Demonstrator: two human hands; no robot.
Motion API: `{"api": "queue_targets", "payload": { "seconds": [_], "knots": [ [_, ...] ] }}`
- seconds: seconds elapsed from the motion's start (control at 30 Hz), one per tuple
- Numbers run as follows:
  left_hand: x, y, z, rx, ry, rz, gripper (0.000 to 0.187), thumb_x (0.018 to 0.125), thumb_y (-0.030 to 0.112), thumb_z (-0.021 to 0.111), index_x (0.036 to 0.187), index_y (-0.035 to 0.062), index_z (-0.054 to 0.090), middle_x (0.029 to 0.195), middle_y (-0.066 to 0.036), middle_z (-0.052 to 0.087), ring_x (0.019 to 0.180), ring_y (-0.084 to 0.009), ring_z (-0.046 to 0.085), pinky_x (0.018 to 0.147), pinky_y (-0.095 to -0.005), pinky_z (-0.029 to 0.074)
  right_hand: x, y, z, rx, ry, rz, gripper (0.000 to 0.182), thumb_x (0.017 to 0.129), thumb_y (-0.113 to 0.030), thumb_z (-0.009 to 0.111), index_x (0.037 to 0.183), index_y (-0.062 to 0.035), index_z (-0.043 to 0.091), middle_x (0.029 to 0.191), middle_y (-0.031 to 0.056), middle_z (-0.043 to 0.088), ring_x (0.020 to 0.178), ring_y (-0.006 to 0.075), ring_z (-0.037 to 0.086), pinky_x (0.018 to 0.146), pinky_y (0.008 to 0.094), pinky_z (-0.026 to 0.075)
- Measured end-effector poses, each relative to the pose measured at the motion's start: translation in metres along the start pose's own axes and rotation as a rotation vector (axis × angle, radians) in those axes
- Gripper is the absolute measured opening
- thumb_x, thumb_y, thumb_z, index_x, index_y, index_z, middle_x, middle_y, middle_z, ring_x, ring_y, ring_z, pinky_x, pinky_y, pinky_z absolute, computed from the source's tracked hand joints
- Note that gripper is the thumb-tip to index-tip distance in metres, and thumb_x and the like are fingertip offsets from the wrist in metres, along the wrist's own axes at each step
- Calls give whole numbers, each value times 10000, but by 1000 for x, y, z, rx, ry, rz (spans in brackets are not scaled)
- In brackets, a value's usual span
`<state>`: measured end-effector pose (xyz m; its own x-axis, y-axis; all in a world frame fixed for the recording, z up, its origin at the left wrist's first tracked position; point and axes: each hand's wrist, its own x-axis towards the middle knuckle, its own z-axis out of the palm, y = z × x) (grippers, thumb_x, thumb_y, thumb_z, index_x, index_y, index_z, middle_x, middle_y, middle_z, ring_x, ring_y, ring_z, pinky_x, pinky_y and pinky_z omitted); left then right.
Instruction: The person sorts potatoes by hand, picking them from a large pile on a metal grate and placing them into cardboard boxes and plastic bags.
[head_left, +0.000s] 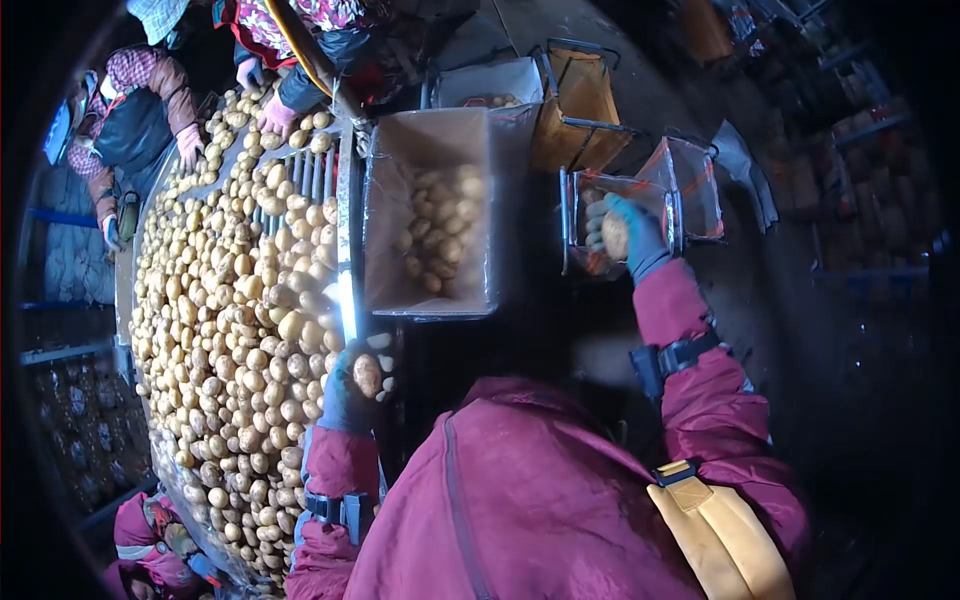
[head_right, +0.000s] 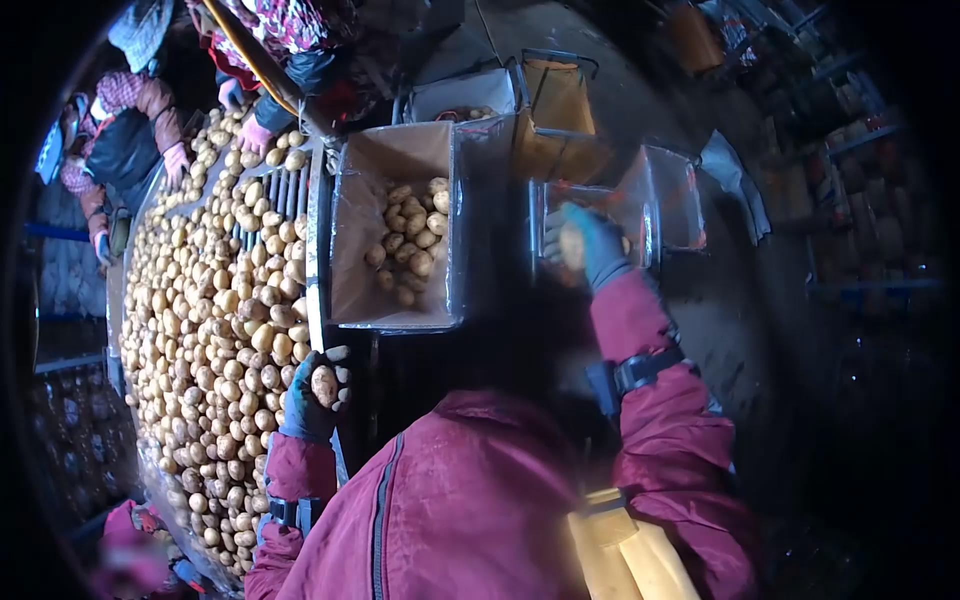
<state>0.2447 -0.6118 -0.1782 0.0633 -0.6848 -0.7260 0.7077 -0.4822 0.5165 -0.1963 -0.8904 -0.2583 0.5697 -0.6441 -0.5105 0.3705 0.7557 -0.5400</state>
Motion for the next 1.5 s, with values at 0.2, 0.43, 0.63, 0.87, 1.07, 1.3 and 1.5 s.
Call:
{"api": "queue_targets", "payload": {
  "seconds": [0.2,0.43,0.63,0.87,1.07,1.3,1.5],
  "knots": [
    [5,-2,25,-65,38,-19,389,966,372,598,1196,61,635,963,-77,673,774,-208,634,667,-321,536,21,-26,-63,-555,666,-506,371,927,-285,705,1188,-23,674,1069,117,726,860,206,705,750,329,575],
    [43,-25,-43,-81,-222,210,444,1030,391,515,1246,14,607,1046,-50,661,872,-129,629,747,-259,543,39,119,157,-436,-14,100,513,1027,-412,538,1301,21,574,1156,194,693,862,289,736,725,381,625],
    [-3,-15,-41,104,-5,480,353,1031,298,542,1288,71,624,1177,-45,660,1098,-121,594,960,-272,469,61,242,298,-449,-371,524,426,1015,-424,563,1351,-163,533,1106,96,696,882,257,719,751,411,618],
    [-136,-2,-159,97,597,611,356,1008,254,606,1298,49,629,1218,-31,631,1069,-113,587,902,-246,504,130,354,368,-951,-823,263,335,998,-273,613,1256,-60,625,1098,29,662,930,181,644,799,333,556],
    [-247,-13,-299,552,1439,751,406,950,247,674,1295,38,635,1149,-118,680,1050,-213,631,938,-323,501,150,363,475,-580,-614,415,616,1012,-167,595,1532,-16,302,1238,133,596,966,320,728,766,358,628],
    [-235,36,-351,1091,1766,522,564,838,355,754,1292,48,619,1169,-223,658,1078,-390,616,927,-463,490,119,405,488,-658,-787,637,401,1013,-197,570,1372,-19,553,1246,148,675,885,263,734,751,359,624],
    [-182,38,-325,1064,1521,510,627,840,380,739,1351,63,562,1182,-217,640,1071,-380,614,921,-467,487,103,435,503,-701,-859,669,370,1004,-182,586,1314,20,579,1254,165,669,985,231,706,791,340,608]
  ]
}}
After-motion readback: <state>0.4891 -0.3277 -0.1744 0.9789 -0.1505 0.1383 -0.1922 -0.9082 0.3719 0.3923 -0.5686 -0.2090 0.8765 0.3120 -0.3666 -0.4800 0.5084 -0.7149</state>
